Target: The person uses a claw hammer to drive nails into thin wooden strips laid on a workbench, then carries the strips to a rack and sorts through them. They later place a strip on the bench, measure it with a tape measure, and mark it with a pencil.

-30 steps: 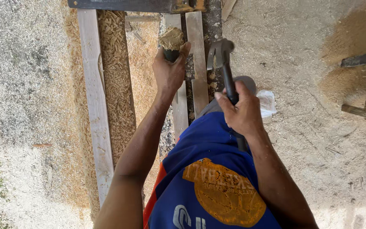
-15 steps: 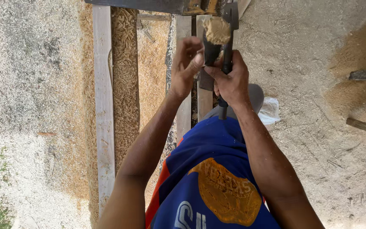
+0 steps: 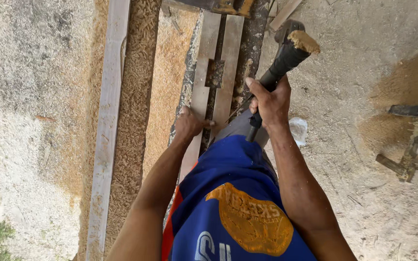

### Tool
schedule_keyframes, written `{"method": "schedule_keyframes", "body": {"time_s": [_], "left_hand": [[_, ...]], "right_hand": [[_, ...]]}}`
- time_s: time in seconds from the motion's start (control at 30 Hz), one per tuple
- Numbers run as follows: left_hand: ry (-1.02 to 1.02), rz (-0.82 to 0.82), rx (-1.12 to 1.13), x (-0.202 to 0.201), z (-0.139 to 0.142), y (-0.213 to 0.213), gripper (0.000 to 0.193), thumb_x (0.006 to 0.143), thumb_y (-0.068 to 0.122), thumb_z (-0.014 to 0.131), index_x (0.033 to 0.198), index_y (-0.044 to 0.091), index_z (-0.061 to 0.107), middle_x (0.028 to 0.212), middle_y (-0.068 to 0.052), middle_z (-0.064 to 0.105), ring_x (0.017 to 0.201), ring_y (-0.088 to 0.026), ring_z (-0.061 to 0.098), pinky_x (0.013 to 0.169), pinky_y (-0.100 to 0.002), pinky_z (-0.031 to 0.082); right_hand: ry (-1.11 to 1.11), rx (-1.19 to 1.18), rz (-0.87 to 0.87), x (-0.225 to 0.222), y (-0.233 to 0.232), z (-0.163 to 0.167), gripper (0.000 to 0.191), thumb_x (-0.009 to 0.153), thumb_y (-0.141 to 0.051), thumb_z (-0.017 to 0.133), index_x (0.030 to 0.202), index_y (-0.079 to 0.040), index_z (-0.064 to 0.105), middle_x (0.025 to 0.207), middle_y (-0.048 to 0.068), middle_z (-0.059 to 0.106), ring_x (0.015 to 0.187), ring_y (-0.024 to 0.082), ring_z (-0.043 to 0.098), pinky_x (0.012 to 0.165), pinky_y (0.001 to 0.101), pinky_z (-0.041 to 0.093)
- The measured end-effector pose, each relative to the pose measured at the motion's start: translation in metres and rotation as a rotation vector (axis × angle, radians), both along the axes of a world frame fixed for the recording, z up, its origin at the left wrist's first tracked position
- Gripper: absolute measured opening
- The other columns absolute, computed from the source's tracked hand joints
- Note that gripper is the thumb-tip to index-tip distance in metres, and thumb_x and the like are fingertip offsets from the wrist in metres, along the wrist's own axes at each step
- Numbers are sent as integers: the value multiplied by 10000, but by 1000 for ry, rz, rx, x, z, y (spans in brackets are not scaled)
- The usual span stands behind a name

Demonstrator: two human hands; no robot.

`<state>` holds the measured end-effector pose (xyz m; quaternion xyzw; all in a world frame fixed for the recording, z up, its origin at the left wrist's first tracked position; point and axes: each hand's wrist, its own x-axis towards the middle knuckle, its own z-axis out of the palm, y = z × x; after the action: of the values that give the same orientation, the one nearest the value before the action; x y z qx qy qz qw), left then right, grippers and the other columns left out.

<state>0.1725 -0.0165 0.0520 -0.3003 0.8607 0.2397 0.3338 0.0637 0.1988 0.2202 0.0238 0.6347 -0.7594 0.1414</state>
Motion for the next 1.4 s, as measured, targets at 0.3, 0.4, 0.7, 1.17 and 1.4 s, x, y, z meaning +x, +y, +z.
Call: {"method": "schedule_keyframes", "body": {"time_s": [0.3,0.4,0.7,1.17,1.4], "left_hand": [[356,7,-213,25,-12,19,1143,692,542,896,1406,-109,284,1103,-368,605,921,-533,655,690,-574,600],[283,55,-122,25,-5,22,1157,748,591,886,1409,-124,263,1048,-325,601,873,-454,655,659,-506,604],[452,101,123,43,-15,8,735,743,358,775,1291,-32,478,968,-221,631,725,-258,620,591,-409,565],[501,63,-417,85,-29,6,659,964,553,470,1211,-57,492,927,-212,544,805,-315,502,609,-457,538],[182,-107,-217,79,-26,2,712,1023,596,508,1168,-97,587,970,-183,563,802,-262,517,724,-461,504]], "right_hand": [[-16,-7,84,-14,10,17,330,912,-66,763,1045,-57,462,774,45,565,484,81,572,390,253,510],[-4,31,123,-16,4,17,319,898,-73,745,1077,-64,481,777,40,574,482,67,571,383,239,517],[-10,62,247,-11,-6,8,320,919,-73,751,1082,-48,477,815,44,575,510,70,576,404,239,518],[-27,71,246,6,7,-1,316,905,-40,735,1074,-50,469,801,44,557,505,83,574,391,258,510],[16,76,283,2,3,-7,349,918,-63,735,1157,-62,479,807,43,569,521,77,593,421,247,547]]}}
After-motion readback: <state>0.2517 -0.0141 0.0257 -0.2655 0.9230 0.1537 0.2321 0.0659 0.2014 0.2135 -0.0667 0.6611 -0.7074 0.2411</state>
